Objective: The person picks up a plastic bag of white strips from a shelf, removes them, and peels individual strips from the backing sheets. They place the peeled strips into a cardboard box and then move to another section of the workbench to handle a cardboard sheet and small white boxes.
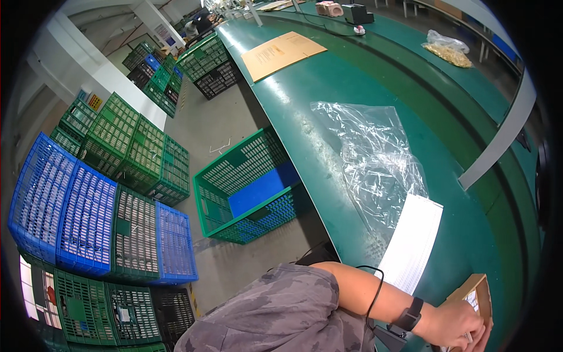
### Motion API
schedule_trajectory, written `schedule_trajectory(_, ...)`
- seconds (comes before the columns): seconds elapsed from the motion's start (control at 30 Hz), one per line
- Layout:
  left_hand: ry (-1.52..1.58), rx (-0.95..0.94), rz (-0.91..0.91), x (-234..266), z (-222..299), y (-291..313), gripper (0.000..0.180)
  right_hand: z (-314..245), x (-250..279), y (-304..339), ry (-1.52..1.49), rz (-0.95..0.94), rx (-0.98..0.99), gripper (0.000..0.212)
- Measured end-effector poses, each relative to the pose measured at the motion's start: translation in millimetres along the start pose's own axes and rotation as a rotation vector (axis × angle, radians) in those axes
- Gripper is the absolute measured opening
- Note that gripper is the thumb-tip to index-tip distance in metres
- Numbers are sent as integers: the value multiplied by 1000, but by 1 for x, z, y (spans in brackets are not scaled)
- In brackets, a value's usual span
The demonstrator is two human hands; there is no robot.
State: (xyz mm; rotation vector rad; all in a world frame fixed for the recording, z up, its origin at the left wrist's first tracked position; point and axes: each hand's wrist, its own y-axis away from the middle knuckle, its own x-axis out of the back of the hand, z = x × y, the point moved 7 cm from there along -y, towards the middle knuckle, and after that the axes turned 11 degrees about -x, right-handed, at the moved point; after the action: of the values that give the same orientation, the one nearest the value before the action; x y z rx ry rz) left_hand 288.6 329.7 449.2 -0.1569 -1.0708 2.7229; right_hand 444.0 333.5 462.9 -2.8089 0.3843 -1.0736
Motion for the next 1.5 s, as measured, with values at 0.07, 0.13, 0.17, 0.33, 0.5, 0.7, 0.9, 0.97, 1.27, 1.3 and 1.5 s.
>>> schedule_trajectory(0.07,-12,59,41,1,-14,3,15,0,3,12,-245,-73,-96,25)
schedule_trajectory(0.13,-115,38,52,5,-17,4,17,11,-12,25,-441,-336,-315,21)
schedule_trajectory(0.17,-234,-10,5,5,-13,3,15,2,-8,26,-424,-272,-130,18)
schedule_trajectory(0.33,-127,-3,-131,20,8,2,15,12,-14,22,-435,-331,-57,16)
schedule_trajectory(0.5,66,236,-52,19,-4,4,14,2,-12,33,-352,-255,-156,9)
schedule_trajectory(0.7,-84,-117,-178,-5,25,-1,16,21,-2,23,-147,-4,-163,10)
schedule_trajectory(0.9,-52,115,-204,-11,-1,-6,27,65,13,-11,-7,93,-213,14)
schedule_trajectory(0.97,-4,435,-144,-8,-37,7,29,62,11,-9,-122,33,-251,16)
schedule_trajectory(1.27,-85,176,-118,-9,-43,8,31,37,-15,26,-601,-371,-355,3)
schedule_trajectory(1.3,-134,131,-159,-10,-37,5,28,38,-20,27,-586,-406,-365,3)
schedule_trajectory(1.5,-48,-87,-168,-11,12,0,35,69,-14,3,-472,33,-376,8)
